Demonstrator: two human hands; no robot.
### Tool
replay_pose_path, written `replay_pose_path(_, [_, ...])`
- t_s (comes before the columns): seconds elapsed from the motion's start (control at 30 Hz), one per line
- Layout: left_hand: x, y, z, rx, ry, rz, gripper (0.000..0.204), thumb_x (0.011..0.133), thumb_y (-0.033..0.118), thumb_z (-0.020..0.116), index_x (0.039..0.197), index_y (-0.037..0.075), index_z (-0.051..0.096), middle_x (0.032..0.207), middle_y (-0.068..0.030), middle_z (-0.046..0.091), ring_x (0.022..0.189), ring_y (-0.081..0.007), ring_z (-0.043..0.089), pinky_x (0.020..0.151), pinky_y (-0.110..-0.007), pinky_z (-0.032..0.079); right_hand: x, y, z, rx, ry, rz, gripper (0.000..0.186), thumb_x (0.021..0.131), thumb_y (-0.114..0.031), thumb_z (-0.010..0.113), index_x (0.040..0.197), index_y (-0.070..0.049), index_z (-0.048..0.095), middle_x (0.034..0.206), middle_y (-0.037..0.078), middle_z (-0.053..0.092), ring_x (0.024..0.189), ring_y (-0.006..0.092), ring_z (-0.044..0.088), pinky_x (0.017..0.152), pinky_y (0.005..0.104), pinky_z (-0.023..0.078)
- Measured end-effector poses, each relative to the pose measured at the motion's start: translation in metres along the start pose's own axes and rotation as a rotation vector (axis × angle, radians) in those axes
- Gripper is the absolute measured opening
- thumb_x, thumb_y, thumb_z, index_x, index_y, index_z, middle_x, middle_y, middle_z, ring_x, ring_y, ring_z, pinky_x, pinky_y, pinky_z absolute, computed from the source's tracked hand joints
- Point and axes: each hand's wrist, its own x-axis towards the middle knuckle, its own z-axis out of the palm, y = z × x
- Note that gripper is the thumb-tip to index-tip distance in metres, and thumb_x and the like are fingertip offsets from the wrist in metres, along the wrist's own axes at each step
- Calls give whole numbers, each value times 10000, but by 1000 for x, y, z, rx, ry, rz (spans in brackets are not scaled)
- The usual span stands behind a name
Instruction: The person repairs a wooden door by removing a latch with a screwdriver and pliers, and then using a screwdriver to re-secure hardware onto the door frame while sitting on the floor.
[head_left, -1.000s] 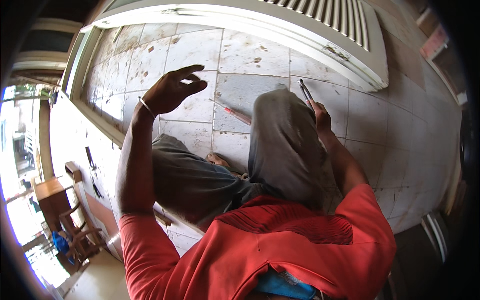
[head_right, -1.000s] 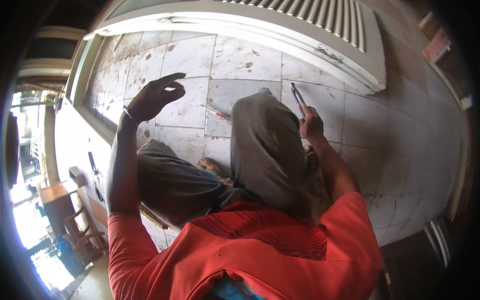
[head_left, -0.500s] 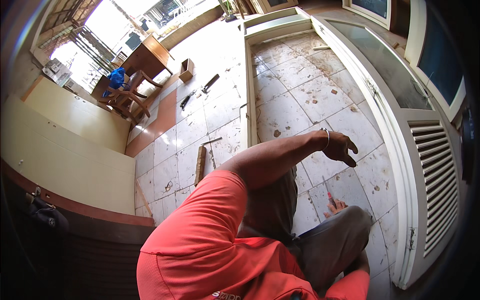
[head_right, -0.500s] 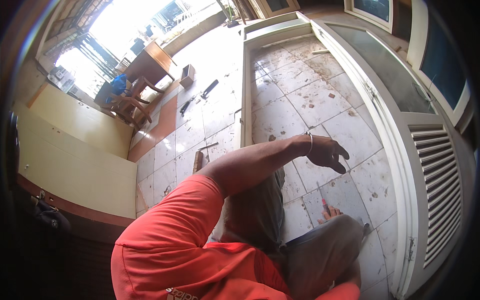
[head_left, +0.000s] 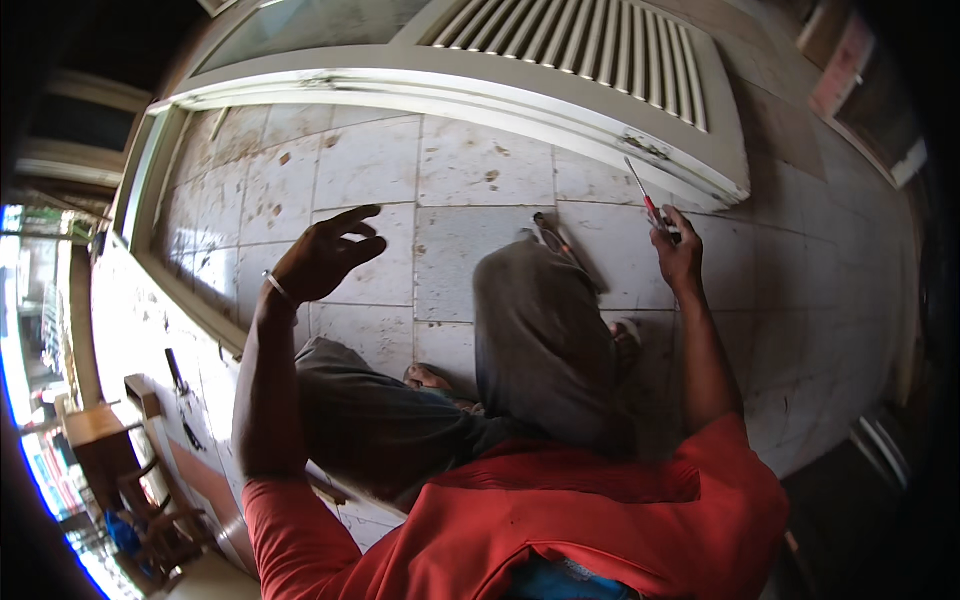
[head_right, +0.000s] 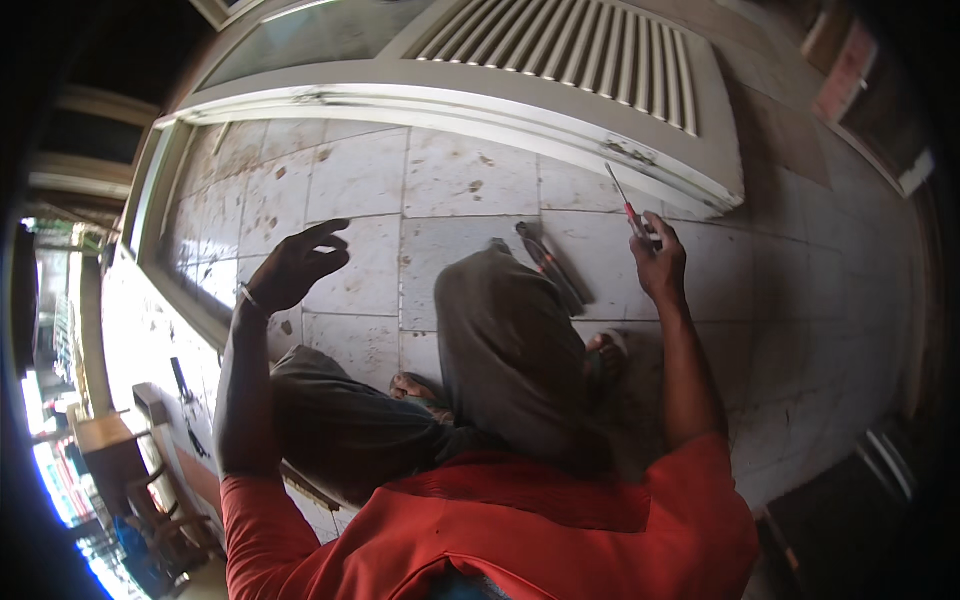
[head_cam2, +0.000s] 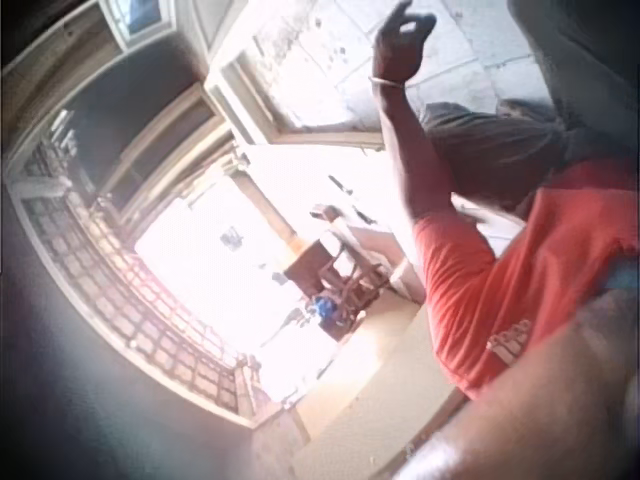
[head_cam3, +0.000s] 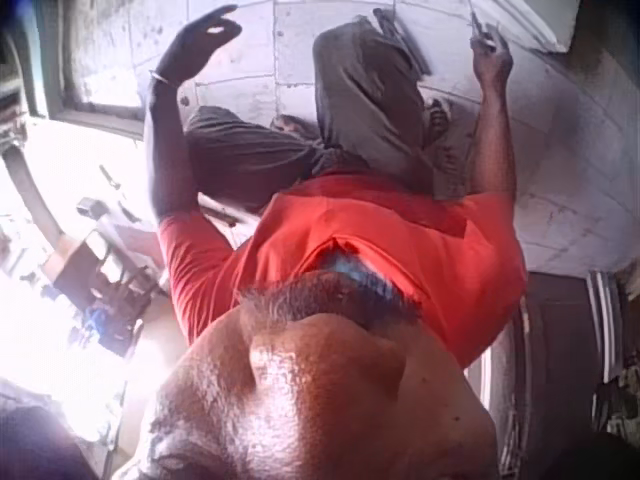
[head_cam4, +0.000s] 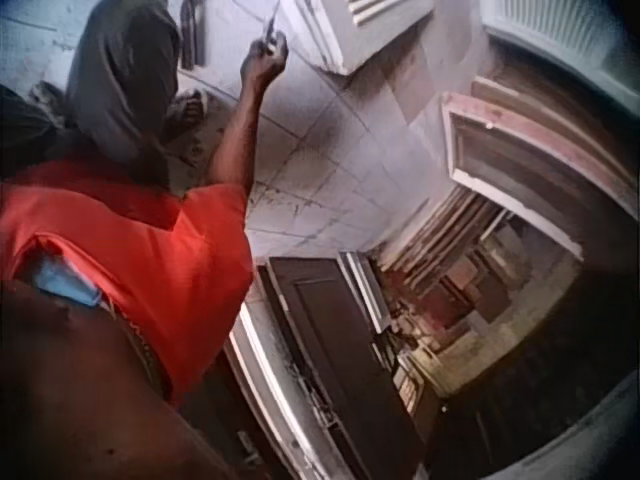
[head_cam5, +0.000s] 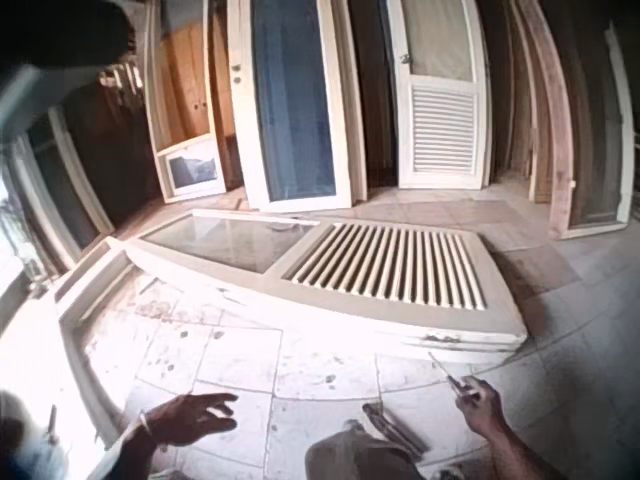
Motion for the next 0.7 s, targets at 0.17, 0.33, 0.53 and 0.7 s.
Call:
replay_pose_path(0.17, [4, 35, 15, 70, -29, 2, 503, 976, 252, 632, 1420, 62, 489, 1164, -137, 687, 1014, -195, 693, 872, -305, 532, 23, 0, -86, -192, 169, -120, 400, 810, -122, 723, 1201, -70, 658, 1128, 159, 674, 1038, 329, 660, 902, 388, 520])
replay_pose_path(0.33, [-9, 30, 13, 45, -21, 4, 525, 970, 272, 641, 1426, 63, 484, 1166, -135, 685, 1018, -192, 690, 889, -304, 522, 38, -28, -89, -357, 4, -278, 340, 803, -88, 716, 1143, -93, 694, 1048, 143, 679, 950, 346, 663, 859, 402, 531])
replay_pose_path(0.53, [-10, 23, 7, 0, -4, -19, 548, 966, 289, 647, 1439, 75, 472, 1189, -136, 670, 1073, -205, 665, 919, -319, 505, 69, -42, -100, -467, -39, -410, 250, 787, -75, 715, 1035, -101, 733, 1020, 112, 688, 944, 319, 664, 834, 401, 535])
replay_pose_path(0.7, [-8, 25, 6, -8, -4, -8, 549, 967, 328, 652, 1429, 81, 490, 1205, -162, 664, 1109, -272, 665, 926, -353, 525, 94, -40, -113, -555, -125, -400, 235, 769, -63, 719, 1001, -91, 743, 1016, 125, 686, 946, 326, 662, 845, 408, 533])
